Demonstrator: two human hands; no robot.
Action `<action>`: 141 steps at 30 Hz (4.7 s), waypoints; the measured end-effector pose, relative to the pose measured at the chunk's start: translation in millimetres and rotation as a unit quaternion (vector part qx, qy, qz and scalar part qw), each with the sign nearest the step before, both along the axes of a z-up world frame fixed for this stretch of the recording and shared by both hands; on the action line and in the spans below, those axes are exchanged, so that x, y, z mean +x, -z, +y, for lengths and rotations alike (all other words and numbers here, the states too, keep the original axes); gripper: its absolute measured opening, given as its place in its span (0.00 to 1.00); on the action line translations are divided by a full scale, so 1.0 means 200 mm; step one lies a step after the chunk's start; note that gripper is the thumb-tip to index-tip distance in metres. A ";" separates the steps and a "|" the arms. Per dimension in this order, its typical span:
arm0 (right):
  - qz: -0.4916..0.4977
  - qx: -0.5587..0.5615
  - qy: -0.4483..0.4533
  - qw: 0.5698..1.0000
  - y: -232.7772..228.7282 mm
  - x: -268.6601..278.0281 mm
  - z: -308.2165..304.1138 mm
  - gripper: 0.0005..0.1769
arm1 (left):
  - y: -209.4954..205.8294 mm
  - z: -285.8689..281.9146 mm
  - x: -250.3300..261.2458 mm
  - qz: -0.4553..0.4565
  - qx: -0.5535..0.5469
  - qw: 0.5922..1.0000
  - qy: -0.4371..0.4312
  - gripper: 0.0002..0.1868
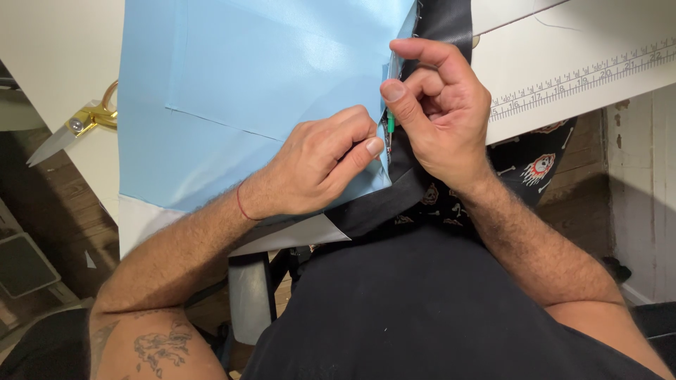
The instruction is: Using a seam ripper to carefully remove stitches from a seam on a piece of material.
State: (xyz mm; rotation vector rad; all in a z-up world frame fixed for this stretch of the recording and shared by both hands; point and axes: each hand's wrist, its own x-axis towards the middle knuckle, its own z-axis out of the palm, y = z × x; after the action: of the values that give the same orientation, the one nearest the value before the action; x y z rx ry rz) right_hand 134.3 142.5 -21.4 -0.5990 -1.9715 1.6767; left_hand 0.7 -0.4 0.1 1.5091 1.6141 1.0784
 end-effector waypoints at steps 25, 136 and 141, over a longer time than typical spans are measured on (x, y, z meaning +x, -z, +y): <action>-0.001 0.033 0.000 0.999 -0.01 0.01 -0.02 0.19 | 0.00 0.00 0.00 -0.007 -0.013 1.000 -0.003 0.14; 0.002 0.175 -0.029 0.984 0.01 0.12 0.09 0.18 | -0.01 0.10 0.06 0.014 -0.017 0.998 -0.062 0.12; 0.021 -0.010 -0.025 0.999 0.01 0.14 0.12 0.20 | -0.02 0.10 0.09 0.056 0.004 0.996 -0.074 0.11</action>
State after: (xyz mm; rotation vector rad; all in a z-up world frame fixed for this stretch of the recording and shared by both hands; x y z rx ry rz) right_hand 162.4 166.3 -24.1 -0.5199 -1.9578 1.7260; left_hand 18.0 19.0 3.5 1.4981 1.8251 1.0966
